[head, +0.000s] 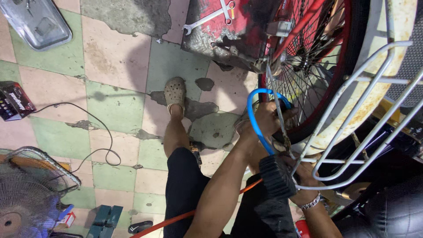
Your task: The person works on a red bicycle, adjusting the seat, handling electrical wires near the frame, using a wrench on the wheel assembly, and inflating the tire with a pump.
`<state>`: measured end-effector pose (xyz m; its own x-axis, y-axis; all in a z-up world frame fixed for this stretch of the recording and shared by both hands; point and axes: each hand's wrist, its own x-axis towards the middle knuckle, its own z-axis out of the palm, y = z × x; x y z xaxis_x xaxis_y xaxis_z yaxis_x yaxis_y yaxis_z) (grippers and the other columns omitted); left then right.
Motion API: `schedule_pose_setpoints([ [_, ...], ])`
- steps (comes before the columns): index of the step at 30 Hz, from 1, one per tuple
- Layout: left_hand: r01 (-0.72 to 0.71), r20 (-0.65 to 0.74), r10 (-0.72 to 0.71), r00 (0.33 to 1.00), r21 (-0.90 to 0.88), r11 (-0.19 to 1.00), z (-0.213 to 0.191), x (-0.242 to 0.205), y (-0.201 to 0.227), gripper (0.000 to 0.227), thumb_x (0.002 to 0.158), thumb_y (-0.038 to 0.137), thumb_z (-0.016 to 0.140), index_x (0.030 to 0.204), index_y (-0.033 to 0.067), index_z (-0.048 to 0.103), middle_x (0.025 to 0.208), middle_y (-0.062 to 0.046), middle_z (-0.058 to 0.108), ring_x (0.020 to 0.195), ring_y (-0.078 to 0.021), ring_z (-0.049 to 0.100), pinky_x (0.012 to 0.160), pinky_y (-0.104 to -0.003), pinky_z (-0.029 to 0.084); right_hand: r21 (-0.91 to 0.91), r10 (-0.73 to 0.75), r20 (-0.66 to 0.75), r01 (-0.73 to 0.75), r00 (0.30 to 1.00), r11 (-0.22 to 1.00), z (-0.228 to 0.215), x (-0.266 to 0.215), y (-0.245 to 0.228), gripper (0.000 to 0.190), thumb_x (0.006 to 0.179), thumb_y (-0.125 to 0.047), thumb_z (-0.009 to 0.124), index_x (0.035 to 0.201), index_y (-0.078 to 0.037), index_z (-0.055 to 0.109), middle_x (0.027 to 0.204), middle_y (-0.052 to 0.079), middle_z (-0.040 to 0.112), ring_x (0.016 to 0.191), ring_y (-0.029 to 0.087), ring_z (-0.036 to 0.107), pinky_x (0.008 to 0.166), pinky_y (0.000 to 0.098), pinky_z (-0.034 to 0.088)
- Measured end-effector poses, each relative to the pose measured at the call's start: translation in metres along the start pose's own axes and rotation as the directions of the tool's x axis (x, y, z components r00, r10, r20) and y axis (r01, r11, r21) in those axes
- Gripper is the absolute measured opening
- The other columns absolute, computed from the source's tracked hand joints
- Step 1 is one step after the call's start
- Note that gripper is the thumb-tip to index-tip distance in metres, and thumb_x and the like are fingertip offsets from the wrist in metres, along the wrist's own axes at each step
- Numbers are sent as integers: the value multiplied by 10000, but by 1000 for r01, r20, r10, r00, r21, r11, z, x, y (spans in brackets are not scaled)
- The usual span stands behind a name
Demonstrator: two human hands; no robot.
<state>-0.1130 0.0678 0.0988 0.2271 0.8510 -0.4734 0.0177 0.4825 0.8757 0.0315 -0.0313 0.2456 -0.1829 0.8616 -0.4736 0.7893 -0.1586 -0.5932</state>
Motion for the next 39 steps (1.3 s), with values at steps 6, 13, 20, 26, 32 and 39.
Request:
schedule_pose_setpoints([
  [6, -82, -86, 86, 993, 44, 996, 19, -1, -16, 357, 920, 309, 776, 804, 10, 620, 740, -151, 627, 701, -346, 618, 649, -468, 486, -26, -87, -32, 86, 996, 996, -2, -5, 5, 564, 679, -251, 833, 1183, -52, 677, 1147, 170, 715, 1074, 343, 676, 934, 451, 519],
  [13, -625, 102, 632, 768, 334, 705, 22, 21, -86, 312, 742, 104, 760, 1054, 98, 749, 752, -98, 551, 716, -289, 593, 607, -448, 469, -43, -55, -27, 53, 998, 998, 2, 3, 0, 516, 682, -234, 826, 1147, -66, 679, 1096, 151, 732, 1017, 330, 702, 887, 436, 536],
  [20, -808, 76, 856, 511, 381, 448, 33, 33, -122, 717, 751, 160, 687, 1420, 232, 441, 859, -45, 542, 875, -277, 609, 731, -454, 510, -14, -102, -6, 102, 995, 995, 8, 11, 5, 465, 712, -212, 794, 1131, -42, 687, 1099, 170, 736, 986, 316, 736, 863, 416, 574],
  [26, -400, 123, 384, 915, 145, 905, 25, 31, -95, 97, 766, 101, 713, 855, 84, 676, 780, -73, 621, 722, -247, 640, 660, -397, 534, -36, -24, -90, 21, 996, 999, 12, 13, 1, 374, 687, -185, 809, 1025, -39, 741, 971, 141, 748, 890, 288, 739, 811, 402, 572],
  [32, -220, 165, 194, 967, 156, 963, 5, 13, -51, 388, 905, 302, 787, 678, 37, 618, 617, -121, 599, 619, -263, 635, 633, -428, 520, -89, -123, -217, 106, 968, 990, 21, -2, -5, 316, 697, -182, 796, 961, -36, 702, 960, 168, 710, 905, 323, 693, 841, 434, 537],
  [39, -202, 205, 203, 957, -26, 979, -10, 14, -34, 411, 946, 375, 704, 684, 65, 644, 581, -83, 637, 559, -220, 679, 582, -388, 534, -49, -136, -264, 128, 955, 991, 29, 0, -14, 228, 798, -162, 749, 997, -54, 724, 1004, 162, 716, 967, 327, 698, 917, 432, 542],
])
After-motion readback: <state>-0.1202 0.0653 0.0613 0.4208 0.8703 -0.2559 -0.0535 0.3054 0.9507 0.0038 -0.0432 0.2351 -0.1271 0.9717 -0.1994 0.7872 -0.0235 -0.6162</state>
